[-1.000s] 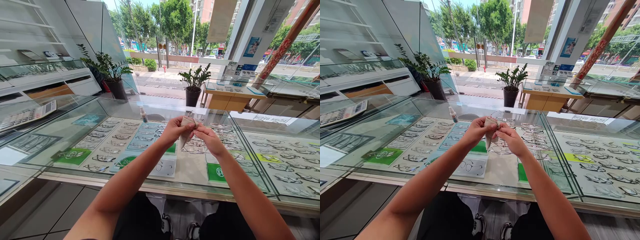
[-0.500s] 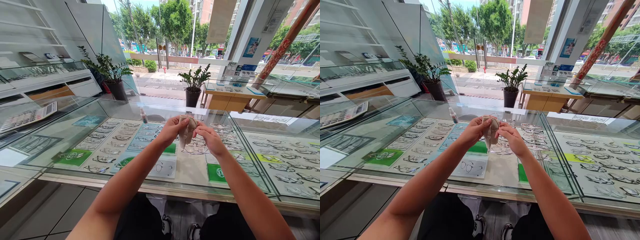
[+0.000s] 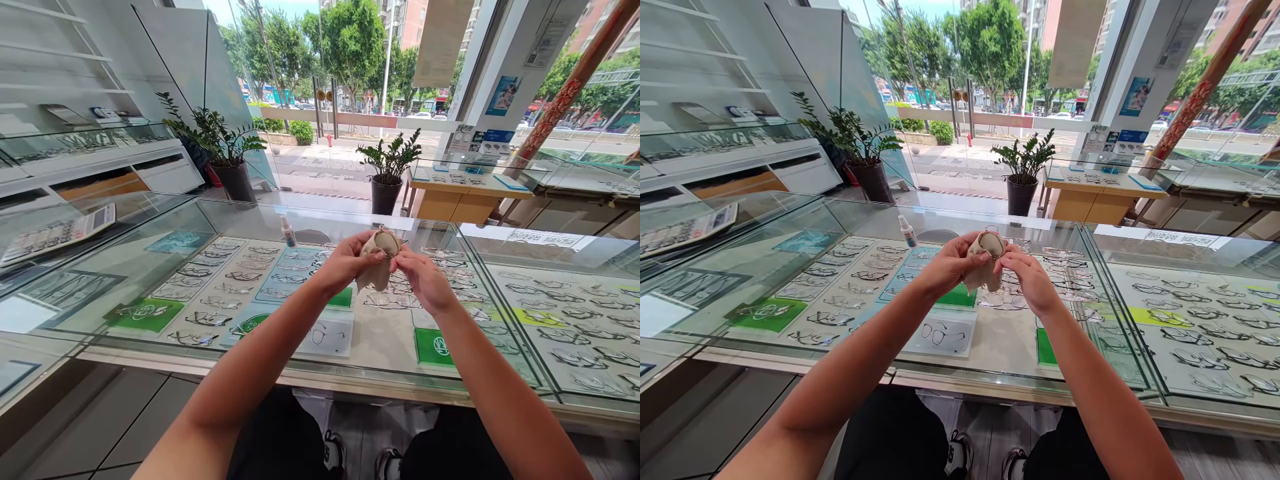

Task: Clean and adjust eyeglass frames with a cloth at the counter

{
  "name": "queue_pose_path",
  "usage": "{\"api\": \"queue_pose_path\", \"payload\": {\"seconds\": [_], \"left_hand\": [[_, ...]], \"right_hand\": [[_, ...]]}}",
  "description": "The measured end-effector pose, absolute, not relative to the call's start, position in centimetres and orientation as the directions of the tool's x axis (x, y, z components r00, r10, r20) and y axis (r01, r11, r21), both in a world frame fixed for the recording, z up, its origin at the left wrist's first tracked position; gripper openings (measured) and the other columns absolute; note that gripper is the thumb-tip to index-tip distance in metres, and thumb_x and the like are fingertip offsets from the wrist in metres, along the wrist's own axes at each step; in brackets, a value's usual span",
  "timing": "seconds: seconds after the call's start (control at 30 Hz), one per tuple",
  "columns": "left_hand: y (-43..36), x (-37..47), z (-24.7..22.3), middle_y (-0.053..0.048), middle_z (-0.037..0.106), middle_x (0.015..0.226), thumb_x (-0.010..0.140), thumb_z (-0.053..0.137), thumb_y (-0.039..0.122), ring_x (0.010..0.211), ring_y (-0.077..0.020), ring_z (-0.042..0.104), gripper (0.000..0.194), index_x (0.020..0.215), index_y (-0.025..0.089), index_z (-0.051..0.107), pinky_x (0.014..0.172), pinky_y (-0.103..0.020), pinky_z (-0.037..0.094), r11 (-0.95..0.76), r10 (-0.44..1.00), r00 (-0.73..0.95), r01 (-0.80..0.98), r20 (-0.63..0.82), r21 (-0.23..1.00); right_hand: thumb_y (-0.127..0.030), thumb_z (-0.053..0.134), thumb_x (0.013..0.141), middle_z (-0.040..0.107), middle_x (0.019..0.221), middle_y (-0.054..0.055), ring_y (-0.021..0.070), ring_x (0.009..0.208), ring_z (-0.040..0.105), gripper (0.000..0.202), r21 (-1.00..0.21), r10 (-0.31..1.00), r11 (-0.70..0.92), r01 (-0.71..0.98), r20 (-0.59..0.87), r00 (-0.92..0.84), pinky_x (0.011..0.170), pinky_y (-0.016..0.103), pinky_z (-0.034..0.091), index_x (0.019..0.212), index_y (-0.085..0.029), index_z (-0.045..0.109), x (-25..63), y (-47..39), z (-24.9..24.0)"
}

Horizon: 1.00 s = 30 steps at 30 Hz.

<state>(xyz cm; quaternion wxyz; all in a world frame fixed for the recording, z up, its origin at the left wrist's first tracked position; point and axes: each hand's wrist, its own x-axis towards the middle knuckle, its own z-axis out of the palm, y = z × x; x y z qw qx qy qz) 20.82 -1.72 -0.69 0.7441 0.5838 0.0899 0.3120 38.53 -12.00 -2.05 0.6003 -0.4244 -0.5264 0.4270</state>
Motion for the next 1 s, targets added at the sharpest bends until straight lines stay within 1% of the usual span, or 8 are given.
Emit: {"api": "queue_pose_path", "payload": {"seconds": [0.1,0.17,0.27,0.43,0.57,0.67,0.83,1.0], "left_hand": [[-1.7,21.0,-1.1,-0.009,0.078,0.107,0.079,0.097,0.037,0.091,-0.0178,0.071,0.047,0.118,0.018,0.08,0.081,-0.028,0.056,0.079,0.591,0.767,-0.362,0.249,0.929],[-1.7,21.2,-1.3,-0.008,0.078,0.101,0.078,0.097,0.037,0.086,-0.0165,0.07,0.045,0.114,0.017,0.079,0.077,-0.027,0.056,0.045,0.602,0.753,-0.365,0.267,0.93],[-1.8,21.5,-1.5,-0.005,0.076,0.089,0.078,0.097,0.037,0.078,-0.0144,0.068,0.042,0.108,0.015,0.077,0.073,-0.026,0.054,0.007,0.627,0.724,-0.375,0.288,0.927],[-2.2,21.7,-1.4,-0.003,0.075,0.08,0.078,0.097,0.039,0.07,-0.0132,0.067,0.04,0.102,0.015,0.075,0.069,-0.026,0.053,-0.027,0.667,0.685,-0.37,0.292,0.929],[-2.5,22.0,-1.3,-0.002,0.072,0.071,0.08,0.095,0.046,0.064,-0.0136,0.066,0.04,0.092,0.015,0.072,0.066,-0.027,0.052,-0.054,0.676,0.657,-0.407,0.333,0.912],[-2.8,22.1,-1.3,-0.001,0.071,0.068,0.082,0.093,0.051,0.061,-0.0132,0.064,0.043,0.088,0.015,0.072,0.064,-0.026,0.05,-0.081,0.702,0.617,-0.425,0.355,0.901],[-2.7,22.1,-1.3,-0.003,0.072,0.069,0.088,0.086,0.057,0.065,-0.0159,0.066,0.044,0.088,0.015,0.074,0.068,-0.03,0.052,-0.059,0.668,0.643,-0.456,0.375,0.888],[-1.8,21.9,-1.7,-0.008,0.078,0.087,0.087,0.087,0.057,0.079,-0.0183,0.071,0.046,0.1,0.014,0.08,0.077,-0.03,0.053,0.044,0.677,0.672,-0.443,0.299,0.896]], "right_hand": [[-0.041,0.068,0.096,0.064,0.099,0.007,0.0297,0.134,0.051,0.029,-0.957,0.959,0.282,-0.073,0.277,0.062,0.12,0.04,0.035,0.074,-0.027,0.079,38.4,-12.0,-2.0],[-0.041,0.068,0.096,0.065,0.105,0.007,0.0296,0.133,0.052,0.029,-0.958,0.959,0.282,-0.06,0.279,0.052,0.12,0.04,0.035,0.075,-0.026,0.079,38.4,-12.0,-2.1],[-0.042,0.069,0.097,0.064,0.106,0.008,0.0298,0.135,0.05,0.028,-0.959,0.959,0.282,-0.037,0.281,0.039,0.12,0.04,0.035,0.076,-0.026,0.08,38.3,-12.0,-2.3],[-0.045,0.072,0.096,0.064,0.12,0.006,0.0292,0.13,0.054,0.028,-0.964,0.964,0.264,-0.027,0.263,0.049,0.121,0.041,0.034,0.076,-0.027,0.08,38.1,-11.8,-2.9],[-0.05,0.073,0.095,0.067,0.116,0.007,0.03,0.129,0.054,0.03,-0.968,0.967,0.252,-0.016,0.251,0.038,0.121,0.042,0.035,0.077,-0.028,0.081,38.0,-11.8,-3.1],[-0.048,0.07,0.097,0.066,0.116,0.007,0.0293,0.128,0.054,0.031,-0.962,0.962,0.272,-0.005,0.272,0.029,0.121,0.042,0.034,0.077,-0.027,0.08,37.9,-11.8,-3.0],[-0.044,0.067,0.098,0.062,0.119,0.007,0.0285,0.126,0.055,0.031,-0.956,0.956,0.292,0.012,0.293,0.026,0.119,0.042,0.034,0.077,-0.026,0.079,37.8,-11.9,-2.6],[-0.042,0.067,0.098,0.065,0.106,0.008,0.0299,0.138,0.048,0.029,-0.954,0.953,0.301,-0.018,0.3,0.051,0.124,0.042,0.028,0.076,-0.027,0.079,38.0,-11.9,-2.4]]}}
